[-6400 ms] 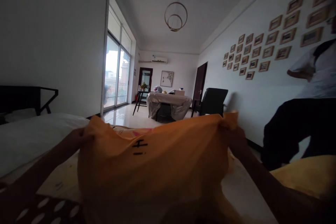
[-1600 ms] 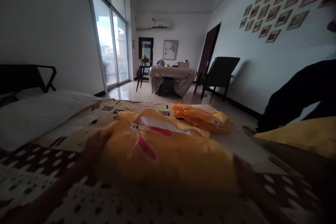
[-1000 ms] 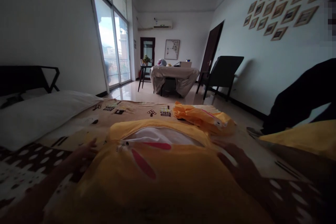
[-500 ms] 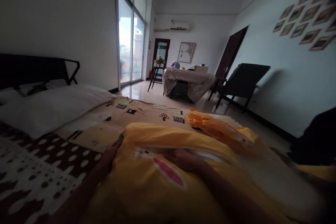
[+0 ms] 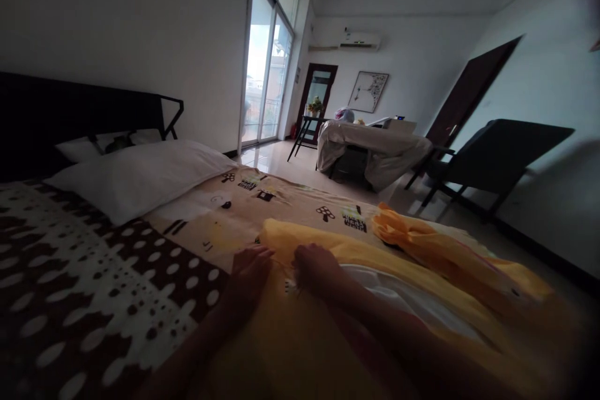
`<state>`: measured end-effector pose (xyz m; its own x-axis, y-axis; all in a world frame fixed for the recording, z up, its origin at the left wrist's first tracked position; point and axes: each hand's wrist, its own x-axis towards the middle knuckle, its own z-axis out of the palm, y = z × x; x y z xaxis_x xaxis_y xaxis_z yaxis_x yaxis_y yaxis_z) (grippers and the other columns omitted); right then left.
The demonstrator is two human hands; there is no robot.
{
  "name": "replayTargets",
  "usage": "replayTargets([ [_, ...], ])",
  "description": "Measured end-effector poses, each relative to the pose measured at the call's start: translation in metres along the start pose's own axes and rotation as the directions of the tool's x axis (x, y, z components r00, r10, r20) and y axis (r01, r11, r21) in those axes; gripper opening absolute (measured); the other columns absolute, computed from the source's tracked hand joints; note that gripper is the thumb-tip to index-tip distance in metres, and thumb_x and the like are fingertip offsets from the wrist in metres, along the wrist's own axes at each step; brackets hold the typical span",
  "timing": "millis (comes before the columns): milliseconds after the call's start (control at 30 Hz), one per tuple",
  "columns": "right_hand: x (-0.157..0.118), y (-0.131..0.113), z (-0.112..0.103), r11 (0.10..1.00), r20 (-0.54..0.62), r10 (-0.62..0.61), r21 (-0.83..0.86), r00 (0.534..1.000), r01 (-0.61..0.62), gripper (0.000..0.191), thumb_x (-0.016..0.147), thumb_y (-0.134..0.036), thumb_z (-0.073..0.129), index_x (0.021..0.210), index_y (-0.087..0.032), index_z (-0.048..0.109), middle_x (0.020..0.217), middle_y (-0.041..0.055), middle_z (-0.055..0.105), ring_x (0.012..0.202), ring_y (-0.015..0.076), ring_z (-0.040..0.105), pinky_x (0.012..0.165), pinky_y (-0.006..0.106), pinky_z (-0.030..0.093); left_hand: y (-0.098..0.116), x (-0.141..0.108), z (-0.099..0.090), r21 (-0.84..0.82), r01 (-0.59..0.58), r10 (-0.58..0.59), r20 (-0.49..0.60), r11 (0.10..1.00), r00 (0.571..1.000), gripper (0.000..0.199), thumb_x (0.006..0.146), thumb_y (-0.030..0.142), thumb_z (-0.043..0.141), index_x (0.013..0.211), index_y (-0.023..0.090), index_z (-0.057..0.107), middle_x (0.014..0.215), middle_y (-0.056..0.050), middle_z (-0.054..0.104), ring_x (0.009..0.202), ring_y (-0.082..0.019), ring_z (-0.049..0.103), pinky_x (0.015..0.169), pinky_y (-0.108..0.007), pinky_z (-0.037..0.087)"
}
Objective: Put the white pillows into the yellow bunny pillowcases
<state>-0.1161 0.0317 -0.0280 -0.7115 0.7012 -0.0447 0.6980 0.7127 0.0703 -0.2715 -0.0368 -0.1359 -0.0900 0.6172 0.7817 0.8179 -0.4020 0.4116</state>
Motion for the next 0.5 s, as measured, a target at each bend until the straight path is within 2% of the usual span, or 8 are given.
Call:
replayTargets([
  [100, -0.007, 0.012, 0.004, 0.999, -0.045, 0.020, 0.040, 0.999, -0.018, 0.021, 0.086, -0.020, 0.049, 0.092, -0.012, 0.068, 0.094, 0.0145, 0.069, 0.084, 0.0225, 0.064, 0.065, 0.027, 0.039, 0.006, 0.005, 0.002, 0.046, -0.155, 0.151, 0.077, 0.987, 0.986, 0.027, 0.096, 0.019, 0.039, 0.116, 0.018, 0.057, 0.113, -0.008, 0.065, 0.114, -0.019, 0.054, 0.093, -0.035, 0.035],
  [233, -0.014, 0.019, 0.006, 0.972, 0.049, -0.025, 0.237, 0.998, 0.013, 0.020, 0.077, -0.008, 0.050, 0.070, -0.010, 0.069, 0.069, 0.0059, 0.067, 0.064, 0.0115, 0.056, 0.058, 0.023, 0.030, 0.012, 0.012, 0.001, 0.045, -0.221, 0.215, 0.111, 0.974, 0.970, 0.026, 0.098, 0.020, 0.036, 0.113, 0.017, 0.056, 0.113, -0.008, 0.066, 0.114, -0.020, 0.052, 0.091, -0.035, 0.030],
  [333, -0.017, 0.013, 0.006, 0.934, 0.066, -0.039, 0.358, 0.997, 0.013, 0.022, 0.075, -0.007, 0.049, 0.064, -0.010, 0.068, 0.058, 0.0019, 0.061, 0.058, 0.0084, 0.049, 0.054, 0.023, 0.025, 0.016, 0.015, 0.001, 0.013, -0.246, 0.242, 0.154, 0.969, 0.958, 0.027, 0.097, 0.017, 0.037, 0.118, 0.017, 0.054, 0.114, -0.008, 0.064, 0.114, -0.021, 0.050, 0.090, -0.035, 0.028],
  [400, -0.020, 0.006, 0.005, 0.931, 0.014, -0.053, 0.362, 0.999, 0.044, 0.024, 0.078, -0.010, 0.048, 0.069, -0.011, 0.070, 0.062, 0.0024, 0.063, 0.059, 0.0092, 0.049, 0.055, 0.023, 0.026, 0.016, 0.016, 0.004, -0.028, -0.242, 0.243, 0.166, 0.970, 0.956, 0.024, 0.096, 0.017, 0.041, 0.114, 0.019, 0.057, 0.108, -0.007, 0.065, 0.110, -0.021, 0.051, 0.088, -0.035, 0.027],
  [500, -0.030, -0.001, 0.005, 0.956, -0.056, -0.125, 0.259, 0.991, 0.135, 0.022, 0.080, -0.013, 0.050, 0.078, -0.015, 0.072, 0.077, 0.0068, 0.067, 0.070, 0.0137, 0.055, 0.060, 0.024, 0.030, 0.016, 0.015, 0.009, -0.075, -0.217, 0.225, 0.119, 0.973, 0.967, 0.016, 0.094, 0.019, 0.048, 0.092, 0.020, 0.064, 0.093, -0.004, 0.064, 0.097, -0.019, 0.052, 0.084, -0.034, 0.028],
])
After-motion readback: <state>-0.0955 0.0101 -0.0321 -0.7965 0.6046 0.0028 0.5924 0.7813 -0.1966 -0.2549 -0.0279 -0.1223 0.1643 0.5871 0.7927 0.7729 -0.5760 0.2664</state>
